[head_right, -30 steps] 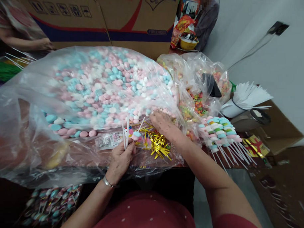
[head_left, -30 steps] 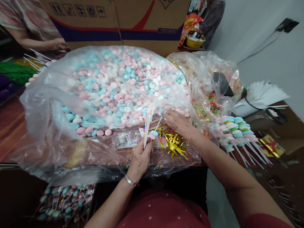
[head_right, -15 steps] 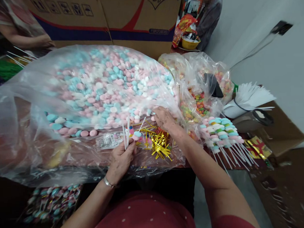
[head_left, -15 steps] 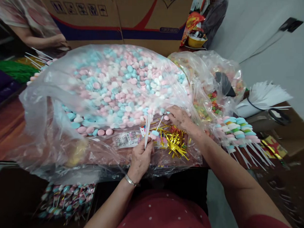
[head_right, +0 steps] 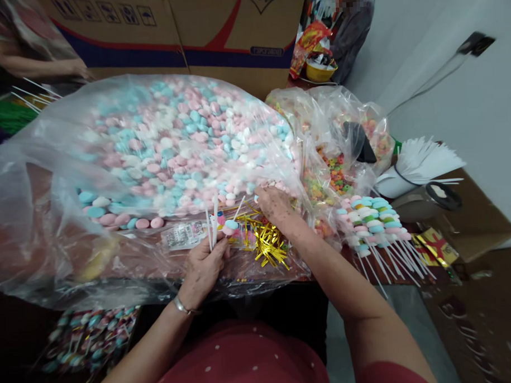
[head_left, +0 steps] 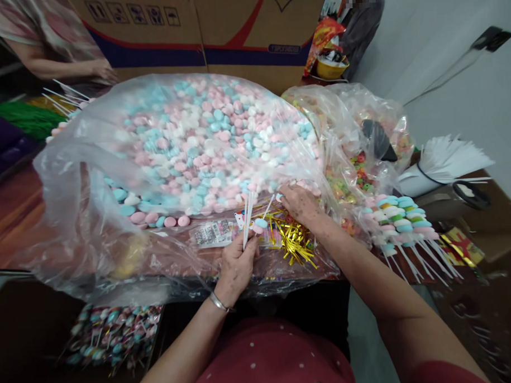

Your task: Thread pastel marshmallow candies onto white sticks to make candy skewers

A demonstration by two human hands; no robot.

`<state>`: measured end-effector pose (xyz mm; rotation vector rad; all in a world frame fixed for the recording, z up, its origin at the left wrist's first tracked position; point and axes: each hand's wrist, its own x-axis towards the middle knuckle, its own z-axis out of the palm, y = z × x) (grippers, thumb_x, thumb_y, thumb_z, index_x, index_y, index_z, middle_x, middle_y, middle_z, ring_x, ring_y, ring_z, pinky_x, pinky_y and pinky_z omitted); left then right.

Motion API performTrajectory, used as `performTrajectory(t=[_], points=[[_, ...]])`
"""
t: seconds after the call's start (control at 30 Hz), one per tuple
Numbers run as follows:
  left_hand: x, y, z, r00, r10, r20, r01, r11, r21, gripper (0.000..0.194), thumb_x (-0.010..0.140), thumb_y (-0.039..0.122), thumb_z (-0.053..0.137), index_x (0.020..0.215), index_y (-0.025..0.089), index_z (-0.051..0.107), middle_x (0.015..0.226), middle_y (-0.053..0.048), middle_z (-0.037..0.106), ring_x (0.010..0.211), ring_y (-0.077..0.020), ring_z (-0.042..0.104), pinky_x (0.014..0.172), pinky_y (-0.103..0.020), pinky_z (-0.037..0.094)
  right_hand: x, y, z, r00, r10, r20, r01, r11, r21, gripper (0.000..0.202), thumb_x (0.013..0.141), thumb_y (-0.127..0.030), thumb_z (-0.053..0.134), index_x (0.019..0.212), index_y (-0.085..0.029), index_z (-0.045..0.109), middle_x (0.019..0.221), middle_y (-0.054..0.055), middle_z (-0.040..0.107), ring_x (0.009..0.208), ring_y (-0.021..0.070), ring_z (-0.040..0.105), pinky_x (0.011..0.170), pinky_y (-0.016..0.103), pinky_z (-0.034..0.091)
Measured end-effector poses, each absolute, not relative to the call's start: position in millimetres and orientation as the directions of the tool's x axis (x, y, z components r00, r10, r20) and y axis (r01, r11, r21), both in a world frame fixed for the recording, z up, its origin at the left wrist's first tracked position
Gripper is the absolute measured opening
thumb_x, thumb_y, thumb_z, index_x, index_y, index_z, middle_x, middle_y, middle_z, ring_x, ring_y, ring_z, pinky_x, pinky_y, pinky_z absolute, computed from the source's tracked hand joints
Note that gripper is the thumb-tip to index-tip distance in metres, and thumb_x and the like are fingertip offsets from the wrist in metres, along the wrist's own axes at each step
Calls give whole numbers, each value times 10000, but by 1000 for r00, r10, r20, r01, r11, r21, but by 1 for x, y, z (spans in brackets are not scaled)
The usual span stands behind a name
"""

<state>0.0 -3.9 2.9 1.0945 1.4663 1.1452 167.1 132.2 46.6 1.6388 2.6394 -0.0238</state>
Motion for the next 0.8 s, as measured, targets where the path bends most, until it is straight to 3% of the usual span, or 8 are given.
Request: performTrajectory(t=[0.2,0.37,0.43,0.47,0.53,0.6,0.67,0.8], points=[[-1,-3,-1,-159,977,-140,104,158,982,290,868,411,537,887,168,692,583,37,530,501,-105,439,503,-215,355,161,126,41,-492,870,-45,870,493,15,277,911,-111,438,1105,-171,626,1095,148,690,1091,257,586,862,315,447],[-1,-3,0,-145,980,-137,125,155,980,277,869,402,525,889,177,687,580,41,522,512,-112,442,512,-217,349,157,130,38,-367,930,16,930,367,-11,250,898,-152,458,1088,-139,621,1062,186,697,1008,284,635,822,364,482],[0,-3,2,-146,980,-135,123,153,980,284,868,407,520,861,172,679,583,39,519,518,-115,442,515,-220,347,162,135,39,-272,959,75,948,280,-152,231,871,-211,511,1065,-150,620,978,145,718,909,267,663,761,359,502],[0,-3,3,-145,981,-128,126,147,981,285,867,406,519,849,170,677,584,37,516,523,-116,444,519,-221,348,166,138,40,-215,972,99,921,236,-312,211,845,-247,544,1023,-165,621,913,107,724,837,243,670,713,339,511],[0,-3,6,-138,985,-106,148,126,981,278,869,387,516,832,166,681,583,34,515,539,-119,457,535,-223,355,173,142,43,-128,990,67,699,138,-702,186,768,-308,609,910,-189,609,761,27,704,667,181,652,591,282,503],[0,-2,7,-125,989,-85,182,107,978,273,872,364,511,819,167,691,577,32,520,549,-121,472,548,-223,357,179,143,47,-135,990,-31,381,23,-924,215,670,-327,664,817,-192,583,638,-17,663,521,131,596,480,233,460],[0,-2,8,-111,991,-74,204,96,974,272,877,350,503,822,170,699,575,33,528,552,-120,479,554,-222,355,181,142,50,-168,980,-109,208,-73,-976,262,587,-316,705,772,-190,570,573,-31,642,450,108,558,424,206,425],[0,-2,7,-97,992,-76,213,95,972,271,884,356,499,830,175,694,579,40,518,554,-118,471,556,-223,349,179,138,56,-212,967,-139,170,-103,-980,300,544,-308,741,758,-183,573,544,-39,631,438,98,551,419,194,421]])
